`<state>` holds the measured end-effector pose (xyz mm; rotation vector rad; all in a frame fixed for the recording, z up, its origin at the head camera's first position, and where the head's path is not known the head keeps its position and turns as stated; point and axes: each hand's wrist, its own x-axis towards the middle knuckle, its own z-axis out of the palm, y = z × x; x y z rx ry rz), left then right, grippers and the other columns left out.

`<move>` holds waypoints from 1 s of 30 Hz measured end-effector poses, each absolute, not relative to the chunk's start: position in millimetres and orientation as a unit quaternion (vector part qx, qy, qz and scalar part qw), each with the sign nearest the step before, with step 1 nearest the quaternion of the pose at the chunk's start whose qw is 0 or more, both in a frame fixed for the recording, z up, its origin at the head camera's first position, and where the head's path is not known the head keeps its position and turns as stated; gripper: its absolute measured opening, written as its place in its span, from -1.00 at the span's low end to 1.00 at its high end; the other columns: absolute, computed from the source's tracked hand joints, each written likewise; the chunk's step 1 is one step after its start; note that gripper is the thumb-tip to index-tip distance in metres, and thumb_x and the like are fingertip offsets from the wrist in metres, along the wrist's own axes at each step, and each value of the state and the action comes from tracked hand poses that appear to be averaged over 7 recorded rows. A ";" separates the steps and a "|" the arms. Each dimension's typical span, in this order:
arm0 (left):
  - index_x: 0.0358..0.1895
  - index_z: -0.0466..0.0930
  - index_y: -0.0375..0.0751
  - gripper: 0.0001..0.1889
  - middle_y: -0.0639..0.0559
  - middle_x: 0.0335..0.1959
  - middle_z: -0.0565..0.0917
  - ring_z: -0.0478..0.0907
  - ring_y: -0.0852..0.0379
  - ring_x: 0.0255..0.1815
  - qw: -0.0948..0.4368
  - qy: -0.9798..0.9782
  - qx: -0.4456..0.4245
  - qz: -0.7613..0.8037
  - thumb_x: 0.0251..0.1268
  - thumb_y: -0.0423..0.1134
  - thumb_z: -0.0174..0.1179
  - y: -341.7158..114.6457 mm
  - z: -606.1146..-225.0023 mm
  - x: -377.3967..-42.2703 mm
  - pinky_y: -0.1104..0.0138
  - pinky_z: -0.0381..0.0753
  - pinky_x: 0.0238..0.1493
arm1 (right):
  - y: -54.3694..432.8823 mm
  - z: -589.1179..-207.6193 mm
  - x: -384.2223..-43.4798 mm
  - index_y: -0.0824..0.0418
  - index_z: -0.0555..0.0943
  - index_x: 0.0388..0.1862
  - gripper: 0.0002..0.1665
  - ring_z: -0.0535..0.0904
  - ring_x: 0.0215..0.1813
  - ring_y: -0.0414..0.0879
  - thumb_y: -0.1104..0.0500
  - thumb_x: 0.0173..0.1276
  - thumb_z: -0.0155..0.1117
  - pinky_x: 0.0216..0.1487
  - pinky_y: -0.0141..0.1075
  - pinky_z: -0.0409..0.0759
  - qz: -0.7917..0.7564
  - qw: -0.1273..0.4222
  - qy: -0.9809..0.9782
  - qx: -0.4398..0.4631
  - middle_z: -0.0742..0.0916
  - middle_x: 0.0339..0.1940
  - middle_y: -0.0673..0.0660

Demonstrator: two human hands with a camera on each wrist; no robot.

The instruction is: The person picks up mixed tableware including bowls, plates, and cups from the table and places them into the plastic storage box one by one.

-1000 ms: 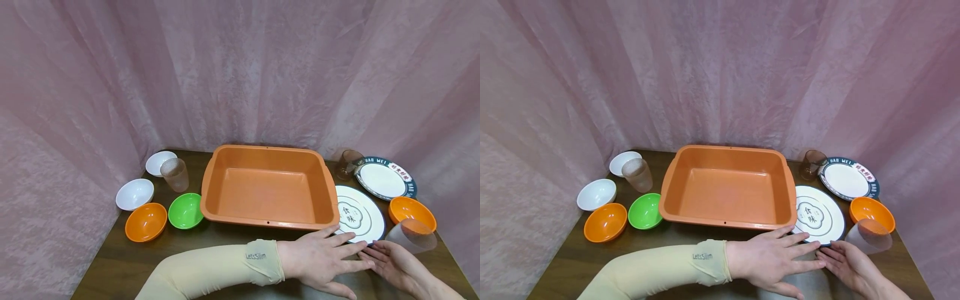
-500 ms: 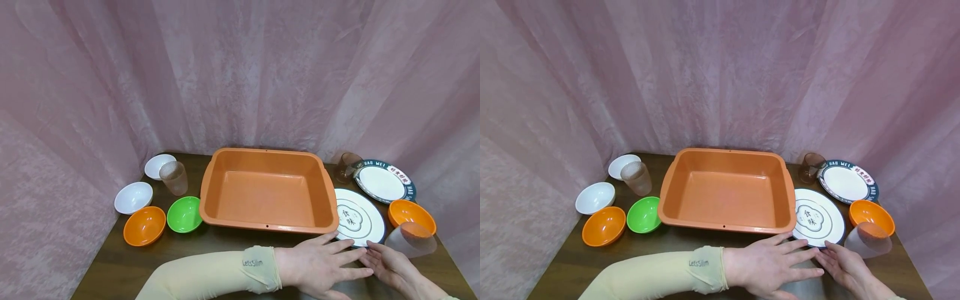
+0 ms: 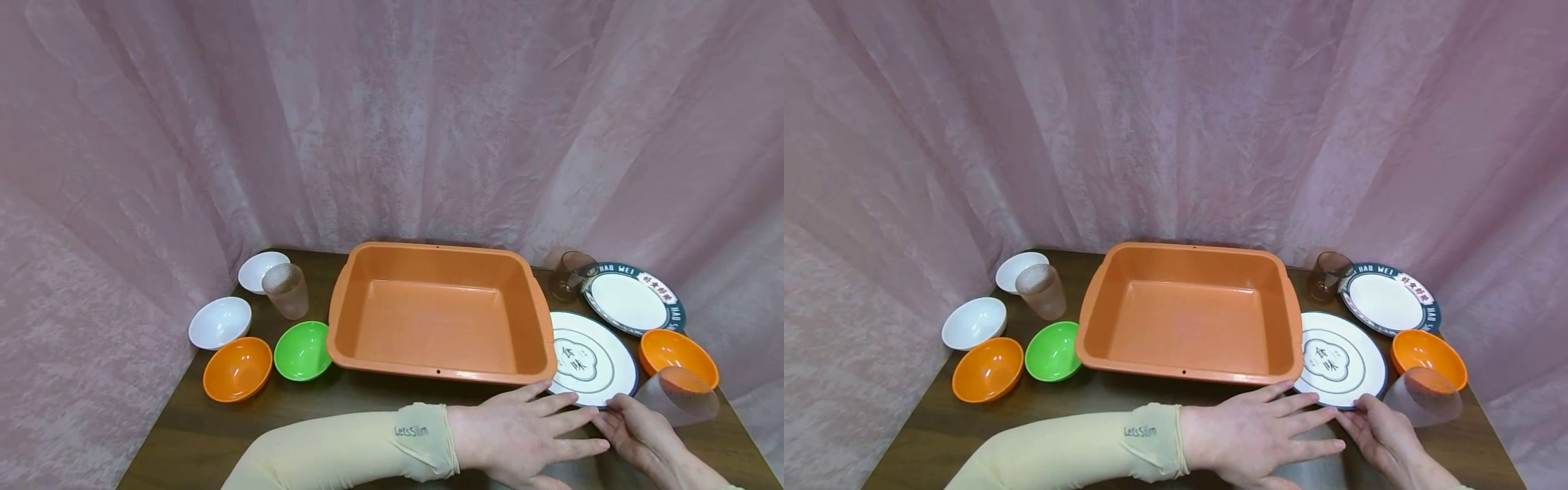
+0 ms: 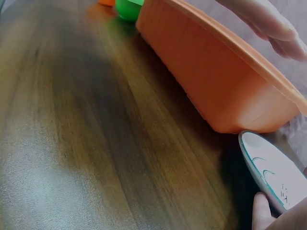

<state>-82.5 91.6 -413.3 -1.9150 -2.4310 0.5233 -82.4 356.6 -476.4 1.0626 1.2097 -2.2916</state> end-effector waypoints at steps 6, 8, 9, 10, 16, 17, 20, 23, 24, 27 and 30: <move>0.65 -0.34 0.46 -0.21 0.20 0.69 -0.27 -0.37 0.12 0.67 0.005 -0.780 -0.605 0.162 0.44 0.54 -0.47 90.8 -413.8 -82.7 0.06 -0.41 0.60 | 356.6 -475.8 -83.5 0.35 0.28 -0.03 -0.81 0.69 -0.15 -0.13 0.31 0.60 -0.35 0.21 -0.15 0.61 -0.803 0.165 0.433 0.374 0.72 -0.30 0.15; 0.65 -0.34 0.46 -0.21 0.19 0.69 -0.28 -0.38 0.13 0.67 0.002 -0.780 -0.605 0.160 0.44 0.54 -0.47 90.8 -413.5 -83.2 0.07 -0.42 0.60 | 356.7 -475.9 -83.5 0.34 0.28 -0.02 -0.80 0.69 -0.15 -0.14 0.31 0.61 -0.36 0.21 -0.16 0.61 -0.804 0.164 0.434 0.372 0.72 -0.30 0.13; 0.65 -0.34 0.46 -0.21 0.19 0.69 -0.28 -0.38 0.13 0.67 0.001 -0.780 -0.606 0.159 0.44 0.54 -0.47 90.8 -413.4 -83.4 0.07 -0.42 0.60 | 356.5 -475.8 -83.5 0.33 0.29 -0.01 -0.79 0.69 -0.15 -0.14 0.31 0.61 -0.36 0.21 -0.16 0.61 -0.805 0.163 0.434 0.370 0.72 -0.29 0.13; 0.65 -0.34 0.46 -0.21 0.19 0.69 -0.28 -0.37 0.13 0.67 0.002 -0.780 -0.605 0.159 0.44 0.54 -0.46 90.7 -413.5 -83.5 0.07 -0.42 0.60 | 356.5 -475.9 -83.5 0.32 0.29 0.00 -0.78 0.69 -0.15 -0.14 0.31 0.62 -0.37 0.22 -0.16 0.60 -0.806 0.162 0.435 0.369 0.71 -0.29 0.12; 0.65 -0.30 0.47 -0.21 0.20 0.69 -0.28 -0.36 0.14 0.67 0.001 -0.782 -0.605 0.148 0.43 0.55 -0.44 88.9 -414.6 -85.3 0.08 -0.42 0.60 | 353.0 -474.4 -87.7 0.28 -0.35 0.67 -0.30 0.66 -0.17 -0.14 0.20 0.68 -0.50 0.47 -0.10 0.29 -0.807 0.156 0.426 0.377 0.64 -0.20 0.14; 0.65 -0.30 0.47 -0.20 0.20 0.69 -0.27 -0.36 0.14 0.67 0.001 -0.783 -0.605 0.146 0.43 0.55 -0.44 88.5 -414.6 -85.6 0.09 -0.42 0.60 | 352.1 -474.3 -88.6 0.22 -0.51 0.65 -0.27 0.65 -0.09 -0.15 0.15 0.69 -0.53 0.49 -0.10 0.24 -0.808 0.154 0.423 0.380 0.63 -0.06 0.16; 0.66 -0.28 0.47 -0.20 0.20 0.69 -0.26 -0.35 0.14 0.67 0.004 -0.783 -0.605 0.143 0.42 0.56 -0.43 88.0 -415.0 -85.9 0.08 -0.42 0.60 | 350.3 -475.2 -90.9 0.03 -0.56 0.64 -0.28 0.49 0.25 -0.22 0.00 0.71 -0.56 0.51 -0.16 0.19 -0.819 0.142 0.403 0.382 0.39 0.47 0.17; 0.66 -0.27 0.46 -0.20 0.20 0.69 -0.25 -0.35 0.14 0.67 0.004 -0.783 -0.606 0.140 0.42 0.56 -0.43 87.4 -415.4 -86.4 0.09 -0.42 0.60 | 349.6 -476.1 -91.5 -0.12 -0.58 0.62 -0.27 0.22 0.46 -0.33 -0.10 0.70 -0.56 0.53 -0.20 0.12 -0.834 0.128 0.377 0.382 0.02 0.66 -0.14; 0.66 -0.27 0.45 -0.19 0.20 0.69 -0.25 -0.35 0.14 0.67 0.003 -0.782 -0.607 0.139 0.42 0.56 -0.43 87.3 -415.6 -86.4 0.09 -0.43 0.60 | 349.7 -476.5 -91.6 -0.15 -0.57 0.62 -0.27 0.20 0.46 -0.35 -0.12 0.70 -0.55 0.53 -0.21 0.10 -0.838 0.124 0.370 0.381 0.00 0.66 -0.19; 0.66 -0.28 0.45 -0.19 0.20 0.69 -0.25 -0.35 0.14 0.67 0.001 -0.781 -0.609 0.137 0.43 0.55 -0.43 87.1 -415.5 -87.1 0.09 -0.43 0.60 | 350.9 -477.0 -92.5 -0.19 -0.53 0.64 -0.26 0.35 0.35 -0.37 -0.15 0.69 -0.50 0.52 -0.21 0.11 -0.842 0.115 0.361 0.384 0.12 0.62 -0.19; 0.66 -0.28 0.44 -0.19 0.20 0.69 -0.25 -0.36 0.14 0.67 0.000 -0.782 -0.608 0.135 0.42 0.56 -0.43 87.5 -415.0 -87.7 0.09 -0.43 0.60 | 351.9 -476.9 -94.0 -0.22 -0.52 0.64 -0.24 0.43 0.27 -0.37 -0.15 0.69 -0.45 0.51 -0.20 0.13 -0.844 0.106 0.359 0.385 0.21 0.56 -0.17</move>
